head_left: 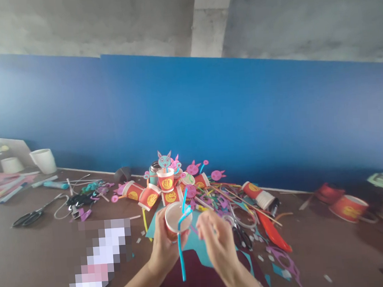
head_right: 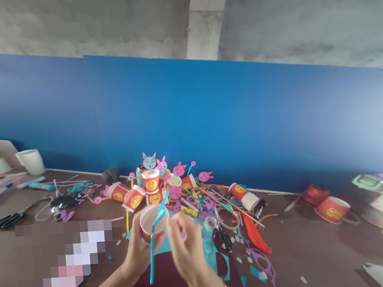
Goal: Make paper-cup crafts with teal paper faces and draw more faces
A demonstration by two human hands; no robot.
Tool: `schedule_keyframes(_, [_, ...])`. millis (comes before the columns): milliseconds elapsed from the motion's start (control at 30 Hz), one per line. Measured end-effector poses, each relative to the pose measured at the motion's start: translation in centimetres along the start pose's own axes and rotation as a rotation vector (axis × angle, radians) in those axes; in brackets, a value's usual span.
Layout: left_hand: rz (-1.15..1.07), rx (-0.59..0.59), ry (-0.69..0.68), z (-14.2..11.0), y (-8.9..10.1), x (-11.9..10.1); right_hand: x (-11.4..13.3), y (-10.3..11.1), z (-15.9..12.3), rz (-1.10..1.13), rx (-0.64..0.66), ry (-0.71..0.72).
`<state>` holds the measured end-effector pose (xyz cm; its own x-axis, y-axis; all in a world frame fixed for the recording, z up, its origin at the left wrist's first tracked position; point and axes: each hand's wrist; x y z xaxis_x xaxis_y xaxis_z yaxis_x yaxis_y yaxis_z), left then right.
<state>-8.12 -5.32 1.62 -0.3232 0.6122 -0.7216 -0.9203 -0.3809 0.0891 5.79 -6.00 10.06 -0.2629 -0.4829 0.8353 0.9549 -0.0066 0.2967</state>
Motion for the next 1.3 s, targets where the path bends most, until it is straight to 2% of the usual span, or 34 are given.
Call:
schedule_keyframes(33, [0.033,0.013,-0.042,0.0,0.0,0.0,-0.7,0.2,0.6,0.089,-0.053,-0.176])
schedule_keyframes(100, [0.084,0.056,-0.144,-0.2,0.0,-0.1,-2.2,0.6,1.7,0.242,-0.07,-0.394])
schedule_keyframes(167, [0.078,0.124,-0.239,-0.3,0.0,-0.3,-3.4,0.8,2.5,0.376,-0.031,-0.537])
schedule_keyframes(233, [0.049,0.219,-0.303,-0.4,0.1,-0.5,-4.1,1.0,2.9,0.515,0.021,-0.588])
schedule_keyframes(300, [0.056,0.291,-0.33,-0.5,0.2,-0.5,-4.1,1.0,3.0,0.632,0.042,-0.586])
schedule_keyframes(400, [0.155,0.296,-0.321,-0.4,0.2,-0.2,-3.6,1.1,2.9,0.698,0.006,-0.558])
schedule_keyframes(567, [0.291,0.297,-0.291,-0.4,0.1,0.5,-2.8,1.2,2.9,0.565,0.036,-0.495])
schedule_keyframes(733, [0.249,0.332,-0.334,-0.6,0.2,0.5,-3.6,1.2,3.1,0.406,-0.033,-0.615])
schedule_keyframes(833, [0.198,0.343,-0.367,-0.6,0.3,0.4,-3.9,1.2,3.1,0.455,-0.005,-0.637])
schedule_keyframes(967, [0.185,0.399,-0.388,-0.8,0.3,0.4,-3.6,1.3,2.9,0.555,0.013,-0.582])
schedule_keyframes(1067, [0.221,0.416,-0.365,-1.0,0.3,0.5,-3.1,1.6,3.0,0.5,-0.002,-0.555])
schedule_keyframes(1167, [0.304,0.343,-0.345,-1.0,0.2,0.8,-2.8,2.0,3.0,0.367,0.069,-0.562])
schedule_keyframes(1300, [0.397,0.264,-0.341,-0.9,0.1,1.0,-2.1,2.6,3.0,0.164,0.292,-0.521])
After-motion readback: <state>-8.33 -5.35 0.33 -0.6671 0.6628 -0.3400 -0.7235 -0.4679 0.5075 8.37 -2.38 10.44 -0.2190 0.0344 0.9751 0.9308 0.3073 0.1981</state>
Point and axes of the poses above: each hand's wrist, its own z-axis towards the middle knuckle, its own y-axis out of the back of the hand, x = y × z, and after that the axes turned 5 degrees about -y, right-handed
